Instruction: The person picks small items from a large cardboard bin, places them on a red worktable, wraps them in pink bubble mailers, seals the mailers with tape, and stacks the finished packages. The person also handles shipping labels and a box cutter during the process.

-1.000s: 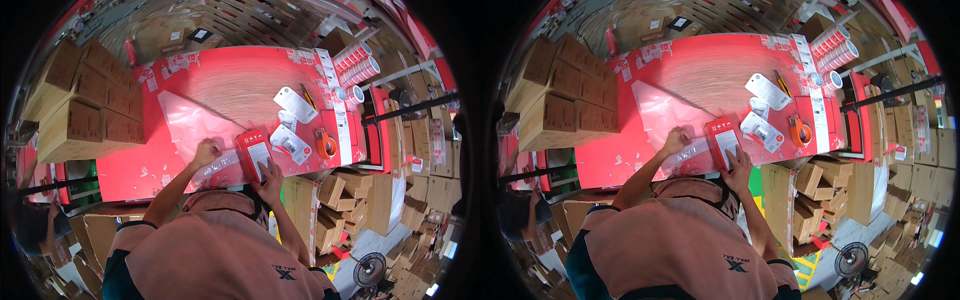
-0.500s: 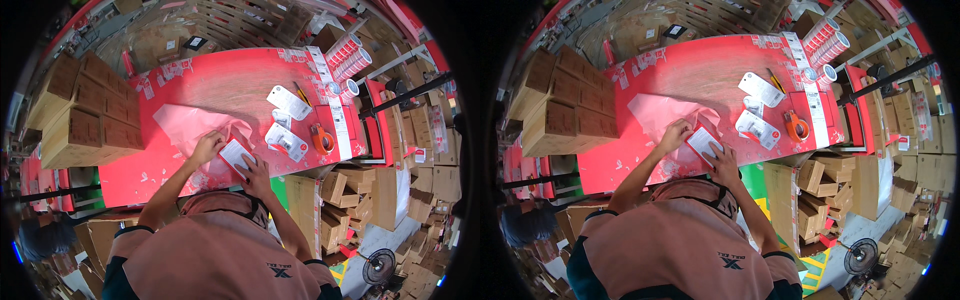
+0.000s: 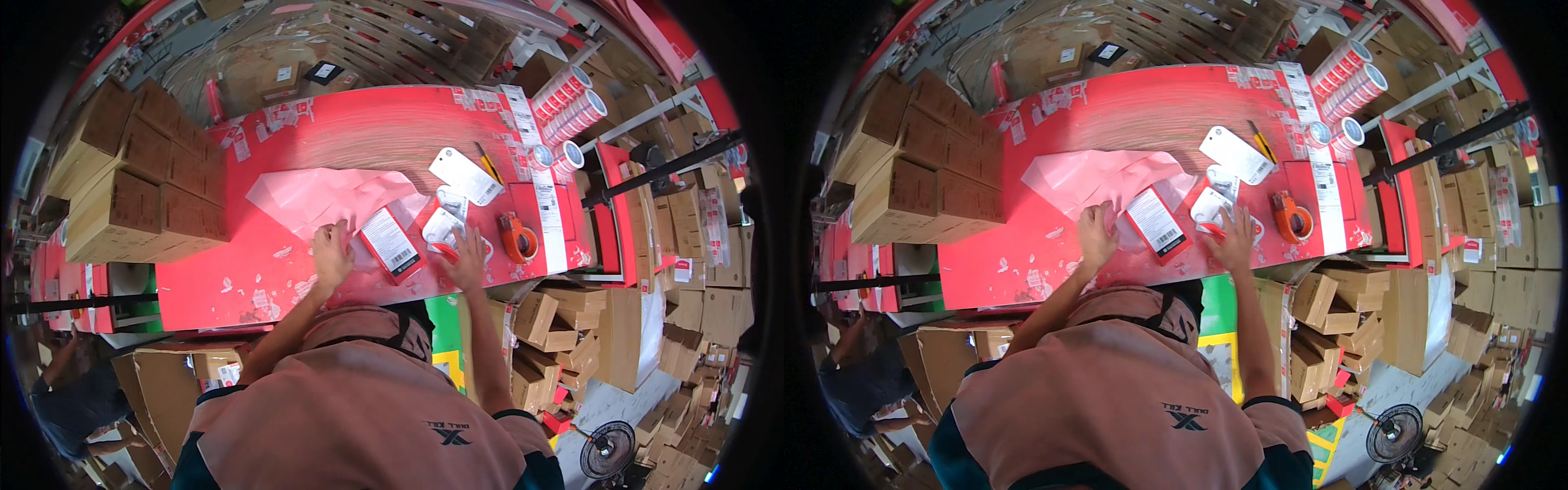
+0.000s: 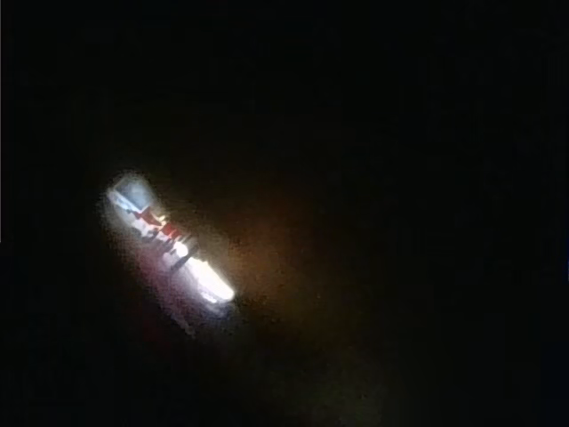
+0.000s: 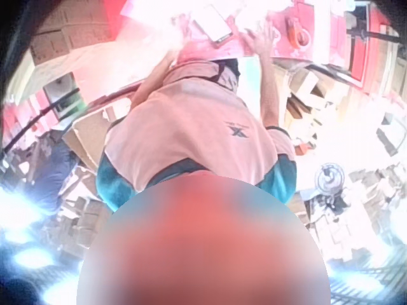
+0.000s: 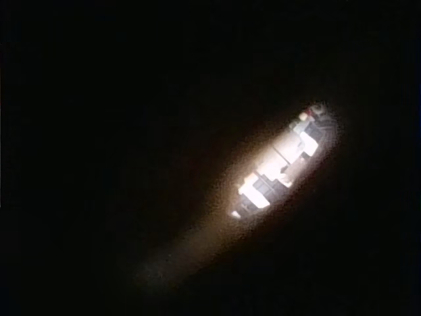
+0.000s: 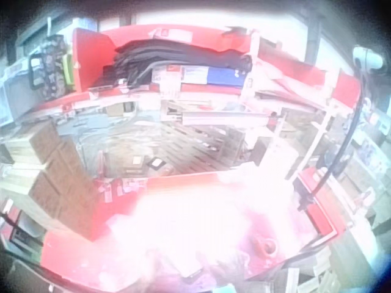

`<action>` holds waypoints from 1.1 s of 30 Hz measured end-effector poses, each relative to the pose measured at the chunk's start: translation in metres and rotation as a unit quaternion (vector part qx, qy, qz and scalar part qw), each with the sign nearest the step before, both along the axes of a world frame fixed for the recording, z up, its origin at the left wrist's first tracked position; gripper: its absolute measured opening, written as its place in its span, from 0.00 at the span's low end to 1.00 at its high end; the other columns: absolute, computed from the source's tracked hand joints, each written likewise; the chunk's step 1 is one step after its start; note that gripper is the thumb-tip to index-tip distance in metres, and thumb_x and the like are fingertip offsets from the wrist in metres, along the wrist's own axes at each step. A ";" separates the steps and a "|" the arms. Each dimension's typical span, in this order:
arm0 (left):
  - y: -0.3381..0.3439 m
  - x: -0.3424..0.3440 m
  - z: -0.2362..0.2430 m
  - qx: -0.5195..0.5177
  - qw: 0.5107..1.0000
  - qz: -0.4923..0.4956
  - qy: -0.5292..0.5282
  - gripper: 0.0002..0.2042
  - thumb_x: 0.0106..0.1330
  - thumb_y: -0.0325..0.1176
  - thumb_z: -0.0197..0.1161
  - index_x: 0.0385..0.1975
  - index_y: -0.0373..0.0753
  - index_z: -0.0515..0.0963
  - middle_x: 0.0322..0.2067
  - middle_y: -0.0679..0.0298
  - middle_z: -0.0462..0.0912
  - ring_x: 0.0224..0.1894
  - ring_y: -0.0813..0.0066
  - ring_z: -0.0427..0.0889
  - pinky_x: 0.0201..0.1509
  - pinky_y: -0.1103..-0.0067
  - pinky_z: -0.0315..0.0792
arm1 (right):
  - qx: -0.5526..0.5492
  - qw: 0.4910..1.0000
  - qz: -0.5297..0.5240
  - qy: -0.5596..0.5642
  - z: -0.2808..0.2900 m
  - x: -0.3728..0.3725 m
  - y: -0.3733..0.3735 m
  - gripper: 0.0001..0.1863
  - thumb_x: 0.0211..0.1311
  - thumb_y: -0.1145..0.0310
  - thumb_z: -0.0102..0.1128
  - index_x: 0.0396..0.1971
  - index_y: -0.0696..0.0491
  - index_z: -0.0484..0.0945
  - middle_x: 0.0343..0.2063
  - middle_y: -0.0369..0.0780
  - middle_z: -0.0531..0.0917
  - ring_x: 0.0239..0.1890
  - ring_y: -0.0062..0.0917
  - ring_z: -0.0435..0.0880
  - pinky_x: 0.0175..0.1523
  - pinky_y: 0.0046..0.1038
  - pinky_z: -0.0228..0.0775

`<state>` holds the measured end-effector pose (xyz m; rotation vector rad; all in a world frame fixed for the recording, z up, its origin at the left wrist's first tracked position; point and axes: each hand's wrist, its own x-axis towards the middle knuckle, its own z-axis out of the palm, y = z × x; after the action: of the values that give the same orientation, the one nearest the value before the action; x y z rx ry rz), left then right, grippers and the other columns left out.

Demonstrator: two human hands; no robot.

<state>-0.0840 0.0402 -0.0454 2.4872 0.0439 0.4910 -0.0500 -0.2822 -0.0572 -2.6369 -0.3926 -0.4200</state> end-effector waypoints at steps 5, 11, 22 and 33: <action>-0.001 -0.007 -0.024 -0.014 1.000 0.011 0.017 0.27 0.50 0.21 0.63 0.54 0.40 0.71 0.42 0.51 0.73 0.44 0.51 0.74 0.47 0.61 0.70 | 0.119 0.990 -0.047 0.054 0.016 -0.009 -0.014 0.22 0.56 0.61 0.70 0.49 0.53 0.78 0.50 0.47 0.81 0.53 0.43 0.78 0.60 0.43 0.67; 0.010 -0.017 -0.045 -0.015 0.987 0.050 0.150 0.27 0.55 0.34 0.63 0.57 0.40 0.68 0.44 0.53 0.72 0.48 0.53 0.75 0.46 0.63 0.70 | 0.181 0.927 0.231 0.234 0.056 -0.068 0.104 0.23 0.54 0.57 0.70 0.43 0.56 0.79 0.38 0.46 0.83 0.32 0.42 0.85 0.36 0.39 0.78; 0.024 -0.026 -0.054 0.156 0.976 0.005 0.149 0.38 0.49 0.25 0.66 0.66 0.45 0.64 0.47 0.54 0.72 0.52 0.56 0.72 0.52 0.61 0.67 | -0.050 0.988 0.109 0.102 0.013 -0.029 0.132 0.19 0.54 0.58 0.66 0.40 0.55 0.77 0.37 0.43 0.78 0.31 0.42 0.86 0.34 0.42 0.79; 0.015 -0.013 -0.020 -0.020 0.996 0.020 0.087 0.33 0.50 0.19 0.59 0.62 0.38 0.67 0.41 0.49 0.73 0.43 0.47 0.75 0.46 0.59 0.71 | 0.103 0.984 0.126 0.075 -0.006 0.013 0.155 0.17 0.57 0.64 0.66 0.43 0.58 0.79 0.45 0.49 0.80 0.37 0.42 0.86 0.41 0.38 0.79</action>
<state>-0.0971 0.0554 -0.0650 2.4875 0.1700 0.2864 -0.0372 -0.1270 -0.0628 -2.3611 -0.5910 -0.1680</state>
